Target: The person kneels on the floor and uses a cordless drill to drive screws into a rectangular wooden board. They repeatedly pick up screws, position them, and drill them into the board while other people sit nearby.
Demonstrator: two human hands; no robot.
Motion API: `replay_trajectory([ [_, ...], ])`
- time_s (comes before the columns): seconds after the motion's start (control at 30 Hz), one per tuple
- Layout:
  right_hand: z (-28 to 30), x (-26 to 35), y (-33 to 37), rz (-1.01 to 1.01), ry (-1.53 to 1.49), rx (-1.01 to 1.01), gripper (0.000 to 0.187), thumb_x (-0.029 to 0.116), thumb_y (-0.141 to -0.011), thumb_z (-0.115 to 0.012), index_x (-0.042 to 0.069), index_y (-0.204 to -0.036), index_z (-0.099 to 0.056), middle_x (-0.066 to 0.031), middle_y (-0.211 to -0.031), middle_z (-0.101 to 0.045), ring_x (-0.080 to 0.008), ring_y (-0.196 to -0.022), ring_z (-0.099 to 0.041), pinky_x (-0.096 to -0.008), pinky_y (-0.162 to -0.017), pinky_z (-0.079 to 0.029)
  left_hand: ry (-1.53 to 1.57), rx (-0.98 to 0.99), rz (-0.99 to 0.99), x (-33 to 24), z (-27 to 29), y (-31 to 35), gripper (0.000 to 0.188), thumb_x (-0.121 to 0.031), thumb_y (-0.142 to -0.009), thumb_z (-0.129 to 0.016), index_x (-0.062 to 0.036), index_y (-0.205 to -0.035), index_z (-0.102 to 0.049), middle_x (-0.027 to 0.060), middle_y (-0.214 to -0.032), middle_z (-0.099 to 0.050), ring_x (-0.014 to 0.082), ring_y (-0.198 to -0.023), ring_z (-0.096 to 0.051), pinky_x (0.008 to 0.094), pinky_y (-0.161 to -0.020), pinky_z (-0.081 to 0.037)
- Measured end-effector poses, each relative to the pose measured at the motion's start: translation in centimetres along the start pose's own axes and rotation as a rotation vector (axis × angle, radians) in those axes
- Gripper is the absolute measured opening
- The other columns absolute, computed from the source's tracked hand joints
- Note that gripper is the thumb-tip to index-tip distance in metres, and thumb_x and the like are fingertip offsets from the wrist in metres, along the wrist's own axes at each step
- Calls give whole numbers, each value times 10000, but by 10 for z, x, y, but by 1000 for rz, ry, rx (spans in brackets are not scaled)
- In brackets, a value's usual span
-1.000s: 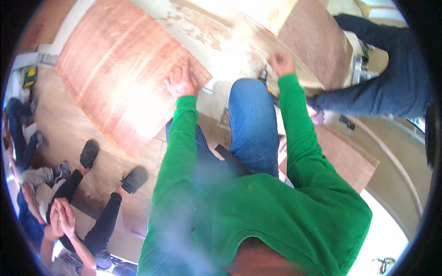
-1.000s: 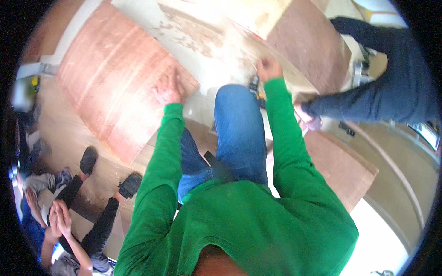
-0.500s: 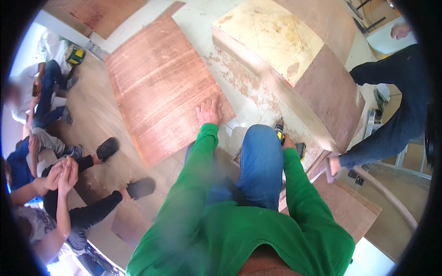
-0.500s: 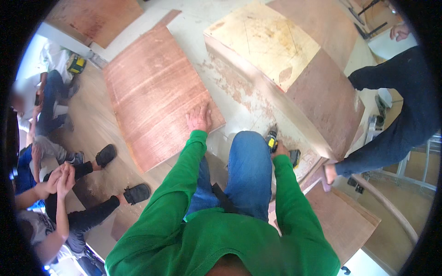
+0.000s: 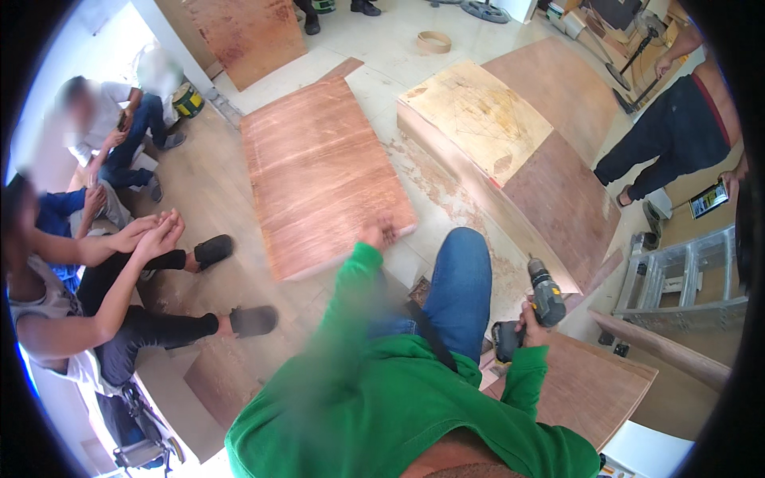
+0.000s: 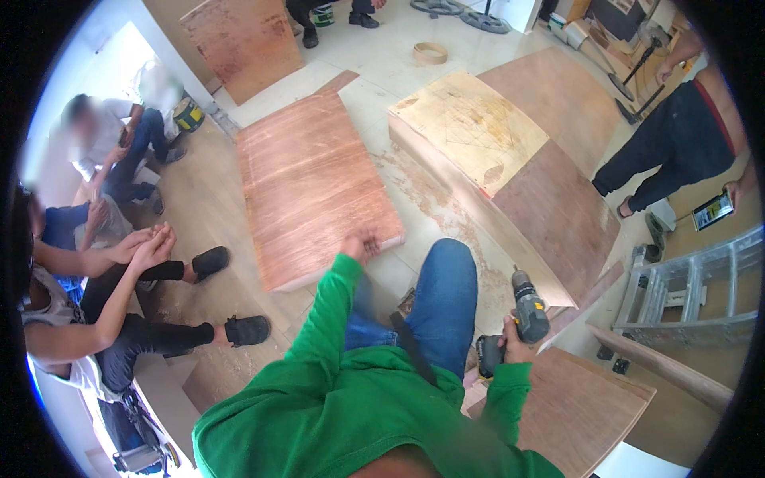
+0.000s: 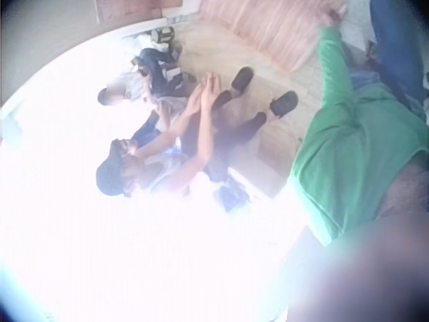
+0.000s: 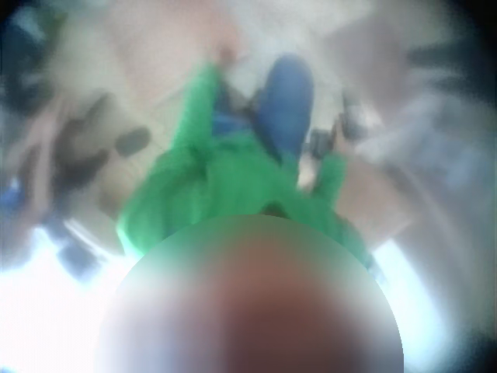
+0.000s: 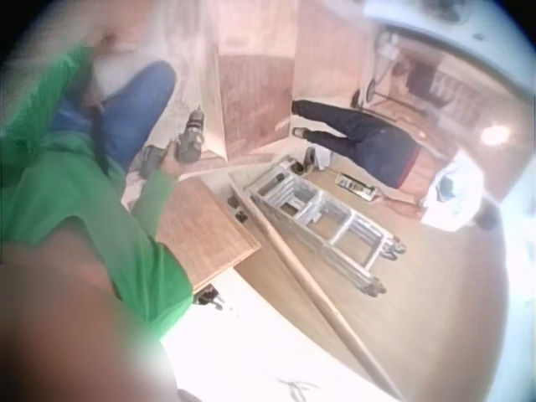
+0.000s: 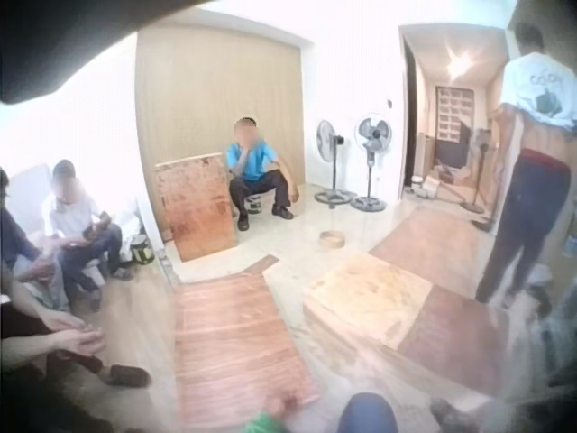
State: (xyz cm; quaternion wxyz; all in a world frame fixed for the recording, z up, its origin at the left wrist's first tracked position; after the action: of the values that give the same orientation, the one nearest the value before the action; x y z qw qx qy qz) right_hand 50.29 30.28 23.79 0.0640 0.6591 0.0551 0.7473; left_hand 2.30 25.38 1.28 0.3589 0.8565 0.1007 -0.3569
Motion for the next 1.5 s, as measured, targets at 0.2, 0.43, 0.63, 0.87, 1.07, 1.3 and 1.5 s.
replay_trajectory([
  [0.2, -18, 86, 17, 124, -436, 188, 486, 125, -1018, -704, -21, -1449, -531, -19, -768, -552, -100, -645, -525, -269, -603, -467, -10, 141, 164, 51, -2, 171, 287, -170, -1029, -705, -21, -1273, -677, 121, -1191, -757, 266, -1101, -734, 410, -943, -611],
  [0.43, -97, 111, 58, 274, -364, 541, 546, 114, -1042, -590, -45, -1547, -454, -29, -765, -534, -113, -658, -519, -288, -642, -486, 2, 79, 238, 47, 11, 209, 291, -132, -1036, -695, 1, -1293, -670, 124, -1233, -769, 229, -1125, -752, 379, -935, -601],
  [0.63, -135, 50, 120, -119, -449, 687, 359, 49, -999, -644, -68, -1336, -603, -55, -743, -594, -142, -664, -588, -306, -639, -505, -185, 65, 150, 17, 11, 221, 297, -192, -1010, -755, -39, -1256, -694, 101, -1194, -778, 207, -1080, -765, 322, -841, -587],
  [0.87, -148, 25, 129, -283, -283, 682, 344, 23, -958, -717, -57, -1284, -643, -43, -753, -591, -125, -599, -562, -314, -534, -496, -108, 29, 66, 27, 18, 202, 219, -202, -998, -770, -65, -1163, -724, 50, -913, -754, 143, -725, -701, 278, -598, -527],
  [1.07, -146, 39, 106, -76, -197, 682, 228, 24, -972, -727, -22, -1194, -703, -30, -764, -654, -100, -595, -570, -276, -544, -452, -1, 94, -51, 24, 12, 192, 274, -64, -986, -637, -5, -1254, -640, 83, -953, -739, 132, -720, -633, 303, -648, -534],
  [1.3, -157, 38, 107, -115, -128, 696, 287, 34, -963, -729, -64, -1228, -677, -38, -754, -601, -108, -611, -538, -282, -571, -461, 286, 106, -30, -9, -2, 178, 192, -62, -1024, -633, -1, -1205, -649, 85, -965, -693, 141, -761, -602, 299, -701, -522],
  [1.5, -175, 40, 100, -89, 9, 776, 253, 46, -985, -722, -47, -1219, -695, -46, -799, -653, -109, -612, -572, -280, -556, -462, 510, 228, -72, -17, -18, 155, 190, -224, -1111, -606, -40, -1107, -651, 28, -938, -656, 139, -770, -523, 309, -710, -457],
])
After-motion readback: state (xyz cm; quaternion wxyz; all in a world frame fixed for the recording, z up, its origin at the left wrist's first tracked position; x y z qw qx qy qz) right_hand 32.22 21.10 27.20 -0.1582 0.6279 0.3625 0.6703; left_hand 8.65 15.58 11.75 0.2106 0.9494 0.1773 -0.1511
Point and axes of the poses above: each hand's wrist, its own y-axis away from the middle knuckle, its own z-axis out of the back of the hand, x = y × z, the point moved 6 cm from there along -y, towards the middle knuckle
